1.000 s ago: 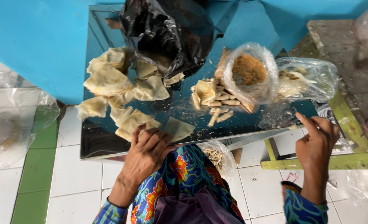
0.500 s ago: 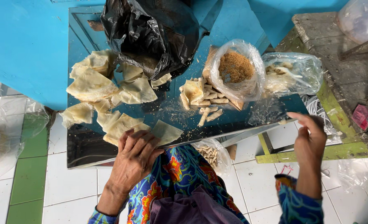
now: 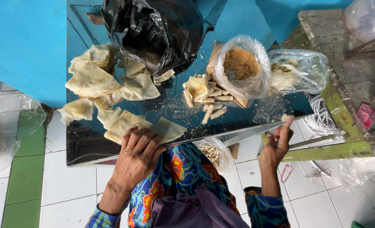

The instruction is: The person sits at a metal table and rolls thin dough sheets by hand into tight cylindrical rolls, placing each finished roll with a pile of completed rolls beside a plastic bag of brown sugar. They repeatedly take a flat dough piece, fold and roll it between their fingers, and set the roll down on the table.

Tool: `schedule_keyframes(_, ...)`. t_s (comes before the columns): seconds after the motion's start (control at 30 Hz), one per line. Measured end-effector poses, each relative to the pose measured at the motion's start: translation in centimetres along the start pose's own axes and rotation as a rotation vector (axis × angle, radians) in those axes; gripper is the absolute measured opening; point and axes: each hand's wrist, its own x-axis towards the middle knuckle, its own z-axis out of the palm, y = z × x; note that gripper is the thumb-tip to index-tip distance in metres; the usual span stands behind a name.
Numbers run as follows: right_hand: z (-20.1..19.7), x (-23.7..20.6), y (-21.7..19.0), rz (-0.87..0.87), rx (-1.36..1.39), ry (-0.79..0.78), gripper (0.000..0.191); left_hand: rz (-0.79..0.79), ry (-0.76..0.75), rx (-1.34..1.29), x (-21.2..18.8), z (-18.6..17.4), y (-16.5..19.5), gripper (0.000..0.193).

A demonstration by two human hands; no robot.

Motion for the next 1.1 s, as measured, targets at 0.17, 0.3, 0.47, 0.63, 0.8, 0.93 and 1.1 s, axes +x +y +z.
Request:
schedule_keyframes(0.17, -2.5, 2.8, -3.6, -0.335, -1.232, -0.219, 0.088, 0.01, 0.0, -0.002, 0.0, -0.2, -0.2, 0.038)
schedule_keyframes(0.3, -4.5, 5.1, -6.4, -0.577, -1.426, -0.415, 0.066, -0.014, 0.006, -0.03, 0.3, -0.5, -0.1, 0.032)
schedule_keyframes(0.47, -3.2, 8.3, -11.2, -0.659, -1.611, -0.5, 0.042, -0.011, 0.084, 0.141, 2.7, -0.5, 0.2, 0.022)
schedule_keyframes(0.63, 4.3, 8.1, -15.2, -0.647, -0.969, -0.533, 0.038, -0.019, 0.055, 0.175, 4.6, 0.4, 1.5, 0.019)
schedule_keyframes(0.8, 14.7, 6.8, -16.1, -0.429, -0.449, -0.775, 0.05, -0.093, -0.004, 0.169, 2.9, -0.5, 1.4, 0.023)
schedule_keyframes(0.93, 18.9, 6.9, -15.4, -0.445, -0.651, -0.767, 0.058, -0.101, 0.005, 0.338, 1.2, -1.8, 0.3, 0.021)
schedule_keyframes(1.1, 20.0, 8.1, -13.5, -0.231, -0.598, -0.717, 0.051, -0.151, -0.05, 0.454, 1.3, -1.8, 0.3, 0.023)
